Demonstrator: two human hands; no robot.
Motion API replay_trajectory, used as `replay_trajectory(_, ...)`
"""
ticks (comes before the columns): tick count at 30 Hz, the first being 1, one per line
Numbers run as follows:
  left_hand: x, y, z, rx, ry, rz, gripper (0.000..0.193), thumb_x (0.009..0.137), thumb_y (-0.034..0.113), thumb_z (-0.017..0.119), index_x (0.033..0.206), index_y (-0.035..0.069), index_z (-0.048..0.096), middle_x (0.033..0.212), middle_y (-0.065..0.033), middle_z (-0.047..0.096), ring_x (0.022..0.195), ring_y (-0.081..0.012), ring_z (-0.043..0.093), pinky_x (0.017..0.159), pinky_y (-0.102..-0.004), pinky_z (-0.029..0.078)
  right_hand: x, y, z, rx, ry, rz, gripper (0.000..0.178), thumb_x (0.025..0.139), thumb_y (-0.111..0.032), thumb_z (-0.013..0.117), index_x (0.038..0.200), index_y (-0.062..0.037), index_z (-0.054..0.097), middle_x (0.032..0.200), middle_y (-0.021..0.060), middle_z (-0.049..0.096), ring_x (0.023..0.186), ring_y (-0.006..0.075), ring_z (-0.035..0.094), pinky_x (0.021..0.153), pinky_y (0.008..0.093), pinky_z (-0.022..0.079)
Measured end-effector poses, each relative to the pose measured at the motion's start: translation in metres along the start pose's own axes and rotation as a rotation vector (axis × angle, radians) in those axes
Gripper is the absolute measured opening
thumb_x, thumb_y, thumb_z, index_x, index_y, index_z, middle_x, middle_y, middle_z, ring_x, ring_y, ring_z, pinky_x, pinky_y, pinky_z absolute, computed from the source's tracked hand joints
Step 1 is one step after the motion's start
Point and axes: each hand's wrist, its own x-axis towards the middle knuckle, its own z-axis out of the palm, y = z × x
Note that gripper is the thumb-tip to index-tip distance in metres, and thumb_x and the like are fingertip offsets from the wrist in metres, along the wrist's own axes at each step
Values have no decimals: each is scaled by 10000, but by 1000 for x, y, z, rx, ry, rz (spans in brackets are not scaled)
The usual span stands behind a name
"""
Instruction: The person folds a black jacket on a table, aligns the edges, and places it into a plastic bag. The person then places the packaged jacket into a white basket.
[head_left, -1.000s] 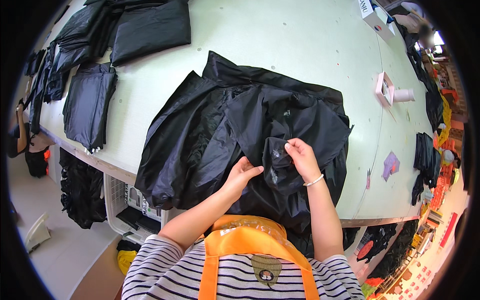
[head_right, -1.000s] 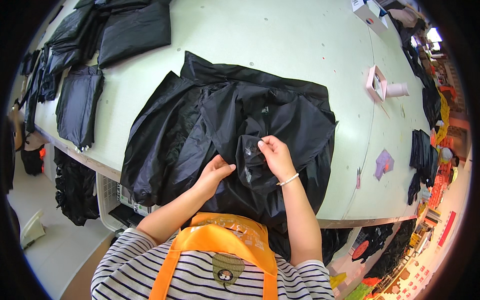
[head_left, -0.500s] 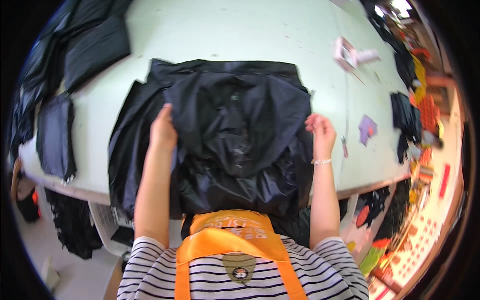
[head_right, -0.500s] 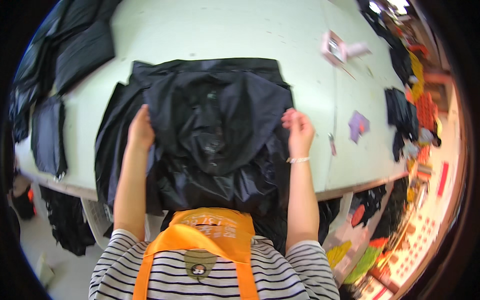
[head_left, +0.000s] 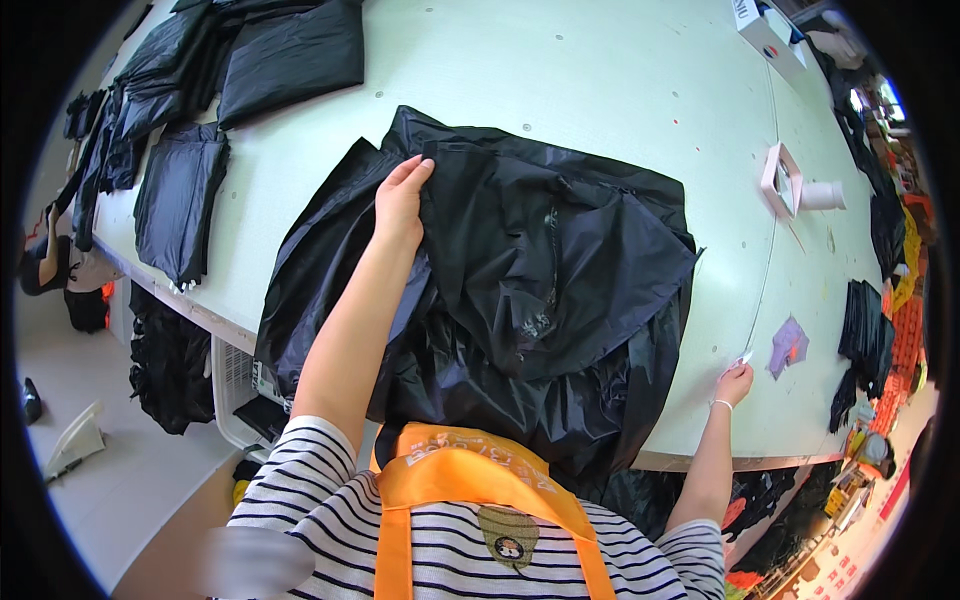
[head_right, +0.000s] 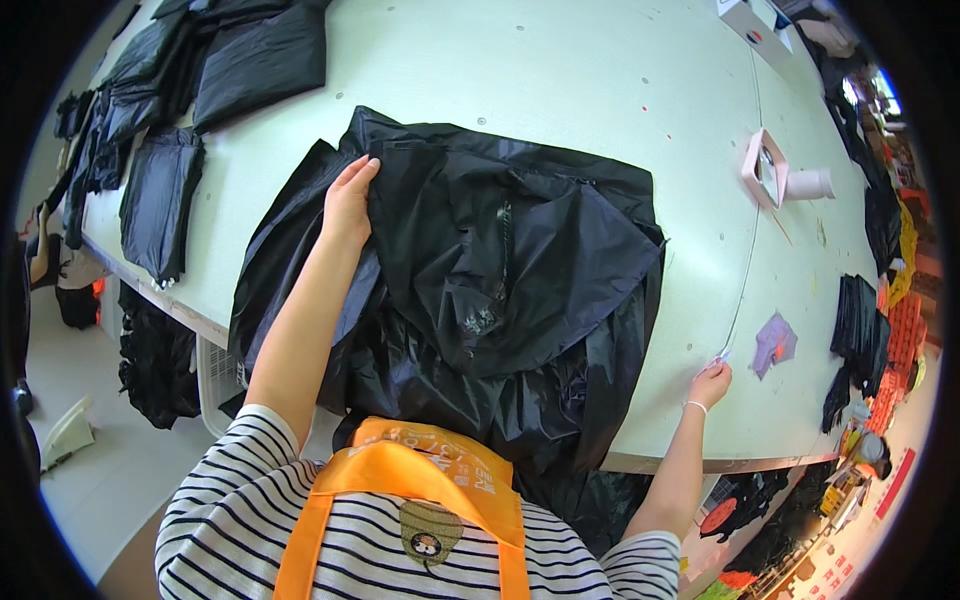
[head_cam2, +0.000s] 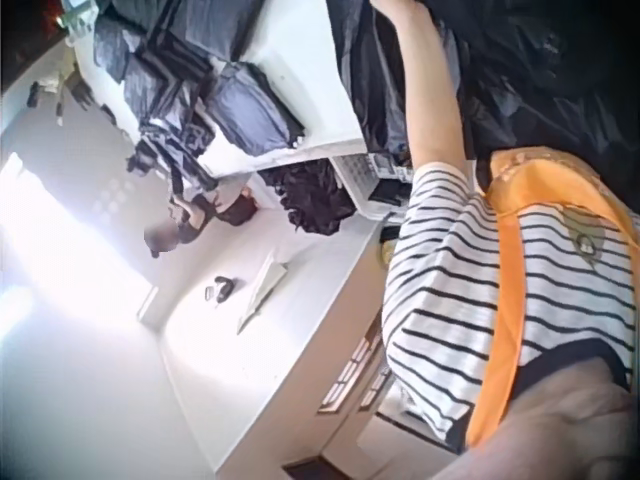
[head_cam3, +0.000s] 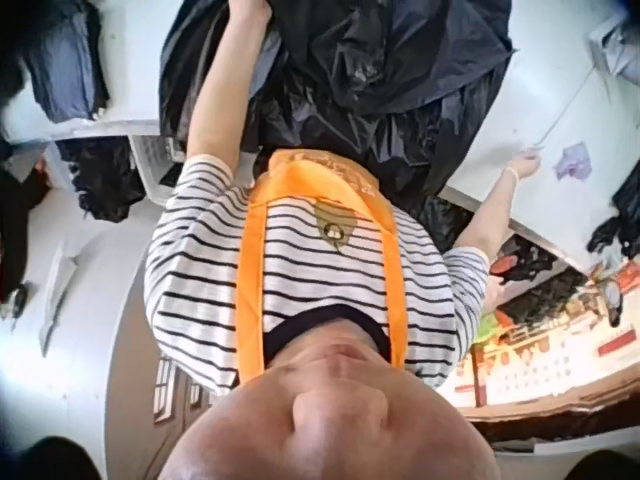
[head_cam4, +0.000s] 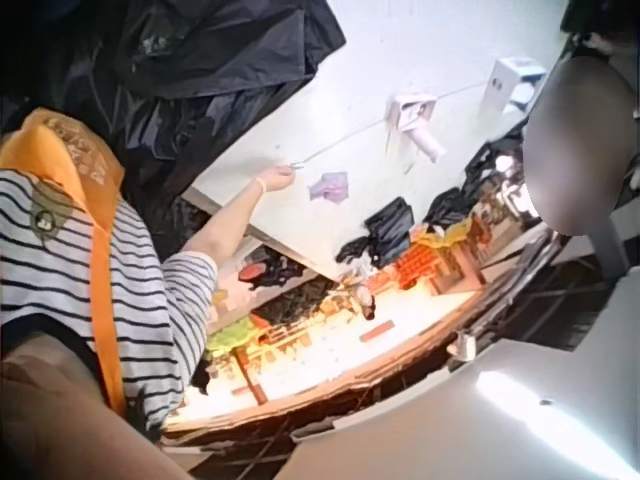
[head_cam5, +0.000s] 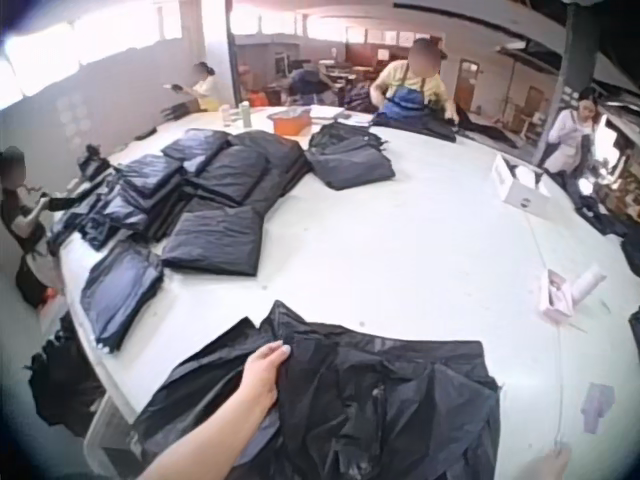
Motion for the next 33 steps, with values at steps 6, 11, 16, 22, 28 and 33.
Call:
replay_trajectory(6, -21, 9, 19, 89, -119, 211, 217, 841, 10, 639, 1056, -17, 624, 956, -64, 666, 875, -129, 624, 818, -229, 483, -38, -226, -8, 809, -109, -1, 258, 976, -210, 419, 1139, -55, 545, 741, -9, 503, 567, 39, 413, 448, 171, 315)
replay_trajectory(11, -31, 9, 35, 105, -149, 199, 190, 848, 46, 664, 1026, -17, 638, 949, -41, 660, 857, -91, 606, 793, -212, 470, -143, -421, 14, 734, -600, -353, 269, 943, -267, 560, 1104, -54, 526, 818, -8, 527, 665, 66, 497, 590, 211, 443)
replay_trajectory(16, -35, 4, 41, 84, -204, 254, 156, 844, 26, 668, 992, -16, 645, 893, -20, 648, 812, -72, 591, 761, -195, 466, -200, -509, 52, 764, -733, -628, 220, 883, -165, 650, 1003, -1, 563, 866, 129, 668, 777, 168, 647, 699, 267, 503)
replay_trajectory(22, -36, 7, 38, 110, -230, 252, 137, 838, 18, 666, 972, -12, 653, 863, -3, 647, 751, -45, 566, 699, -183, 456, -207, -531, 67, 711, -778, -631, 199, 886, -164, 645, 965, 6, 578, 797, 93, 657, 689, 124, 596, 649, 248, 482)
replay_trajectory(28, -30, 4, 34, 221, -245, 331, 146, 828, 22, 673, 970, -10, 657, 824, 18, 639, 681, -17, 525, 627, -168, 430, -205, -534, 66, 648, -805, -648, 175, 887, -164, 638, 939, -3, 593, 710, 69, 634, 623, 113, 569, 594, 244, 458)
replay_trajectory(33, -29, 2, 35, 272, -227, 362, 207, 824, 40, 686, 1018, -16, 641, 857, -2, 642, 722, -48, 549, 672, -186, 451, -199, -527, 61, 623, -700, -673, 164, 882, -172, 638, 934, -20, 605, 687, 79, 636, 617, 138, 604, 577, 259, 459)
